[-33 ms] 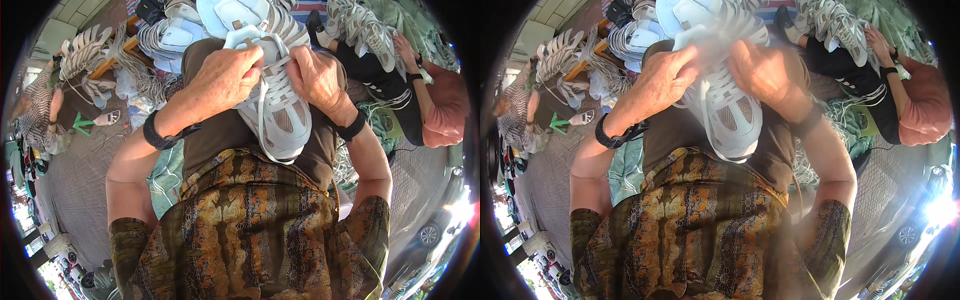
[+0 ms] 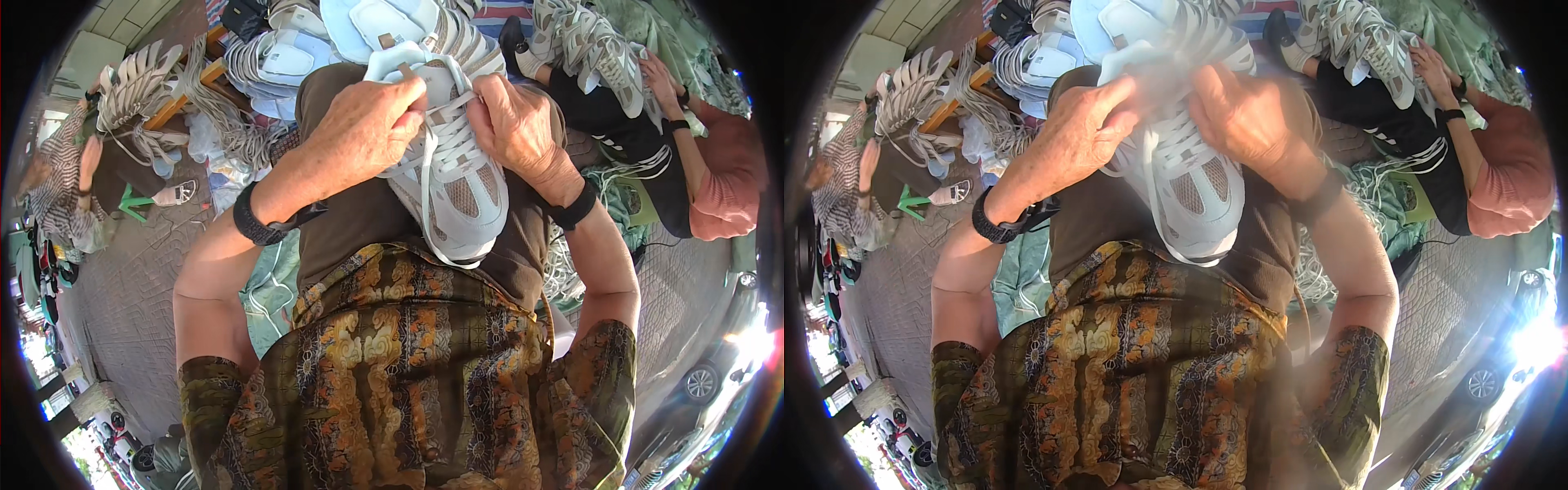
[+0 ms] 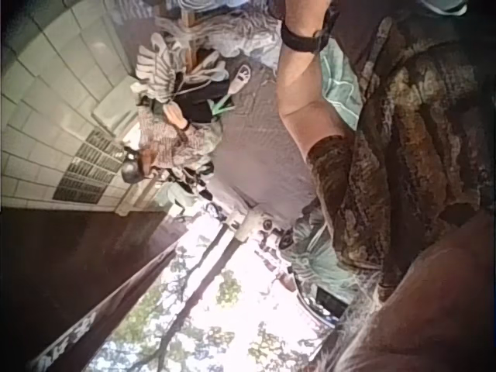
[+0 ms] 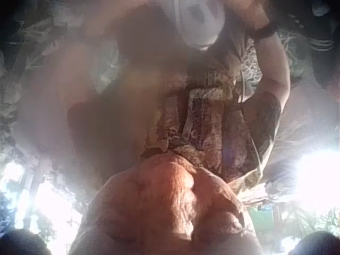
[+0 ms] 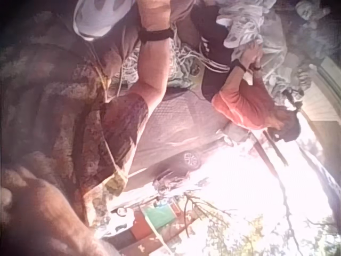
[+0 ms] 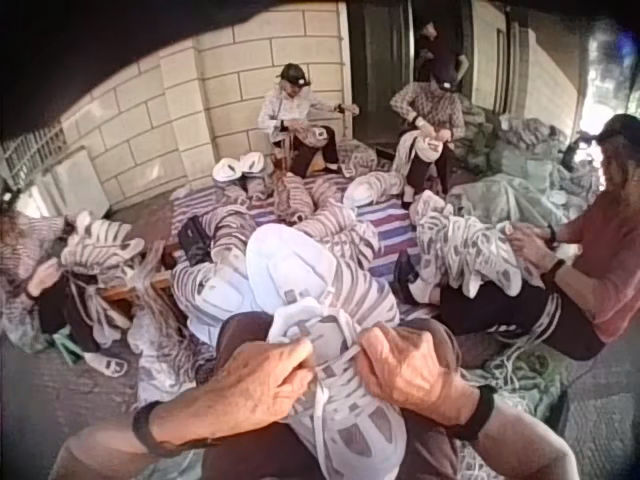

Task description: The person sits on a mat and laces a white sneaker held on their lap. They thread the laces through the eyelets, pull them tight, and tie a knot. Other people are visible in the background performing similar tasks.

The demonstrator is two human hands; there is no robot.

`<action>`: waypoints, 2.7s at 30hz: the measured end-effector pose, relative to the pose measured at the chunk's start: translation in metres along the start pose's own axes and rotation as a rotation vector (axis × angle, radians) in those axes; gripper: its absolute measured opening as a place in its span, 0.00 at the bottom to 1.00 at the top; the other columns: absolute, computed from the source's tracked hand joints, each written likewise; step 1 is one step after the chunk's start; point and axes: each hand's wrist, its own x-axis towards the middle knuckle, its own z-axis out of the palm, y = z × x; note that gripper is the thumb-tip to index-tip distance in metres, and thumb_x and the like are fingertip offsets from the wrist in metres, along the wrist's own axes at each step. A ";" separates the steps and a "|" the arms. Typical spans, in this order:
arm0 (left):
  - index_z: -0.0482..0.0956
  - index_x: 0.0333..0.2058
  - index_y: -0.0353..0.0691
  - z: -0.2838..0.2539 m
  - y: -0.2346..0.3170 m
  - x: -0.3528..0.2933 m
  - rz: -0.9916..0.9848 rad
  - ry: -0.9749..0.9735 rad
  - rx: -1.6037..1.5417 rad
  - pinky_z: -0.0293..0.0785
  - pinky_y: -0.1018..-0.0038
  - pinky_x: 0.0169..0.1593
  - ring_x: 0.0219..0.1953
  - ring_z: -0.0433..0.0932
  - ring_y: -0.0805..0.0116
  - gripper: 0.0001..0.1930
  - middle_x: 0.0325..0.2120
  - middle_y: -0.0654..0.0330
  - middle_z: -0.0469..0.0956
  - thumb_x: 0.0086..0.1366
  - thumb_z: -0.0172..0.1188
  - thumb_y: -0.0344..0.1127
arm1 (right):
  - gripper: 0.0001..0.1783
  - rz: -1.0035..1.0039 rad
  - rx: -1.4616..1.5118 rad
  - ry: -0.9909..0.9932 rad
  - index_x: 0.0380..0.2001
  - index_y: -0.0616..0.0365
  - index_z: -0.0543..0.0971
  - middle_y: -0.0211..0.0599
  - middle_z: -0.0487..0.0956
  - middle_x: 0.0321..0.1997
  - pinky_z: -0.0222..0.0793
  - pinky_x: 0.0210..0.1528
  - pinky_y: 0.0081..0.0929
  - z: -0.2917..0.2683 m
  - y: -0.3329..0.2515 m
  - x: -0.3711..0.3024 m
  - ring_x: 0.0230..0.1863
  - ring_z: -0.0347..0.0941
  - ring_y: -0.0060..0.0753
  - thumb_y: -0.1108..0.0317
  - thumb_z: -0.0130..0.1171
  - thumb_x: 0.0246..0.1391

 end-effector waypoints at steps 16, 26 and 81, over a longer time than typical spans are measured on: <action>0.75 0.35 0.36 -0.012 -0.020 -0.022 -0.305 -0.060 -0.952 0.60 0.84 0.25 0.20 0.64 0.83 0.04 0.18 0.70 0.68 0.63 0.53 0.28 | 0.06 -0.051 -0.042 -0.165 0.25 0.57 0.71 0.37 0.70 0.22 0.68 0.24 0.34 0.002 -0.005 -0.010 0.22 0.72 0.42 0.71 0.59 0.48; 0.74 0.37 0.37 -0.033 -0.032 -0.044 -0.340 -0.052 -1.290 0.63 0.83 0.26 0.20 0.66 0.82 0.04 0.18 0.70 0.68 0.65 0.56 0.29 | 0.04 -0.033 0.090 -0.234 0.30 0.61 0.71 0.42 0.69 0.25 0.68 0.27 0.36 -0.001 -0.002 -0.010 0.25 0.72 0.47 0.74 0.55 0.51; 0.73 0.33 0.39 -0.010 0.002 -0.040 -0.492 -0.047 -0.833 0.59 0.87 0.21 0.19 0.65 0.85 0.08 0.23 0.66 0.74 0.65 0.59 0.36 | 0.07 0.636 1.548 -0.286 0.36 0.57 0.68 0.20 0.61 0.20 0.55 0.21 0.14 -0.056 0.031 0.025 0.21 0.59 0.13 0.66 0.52 0.61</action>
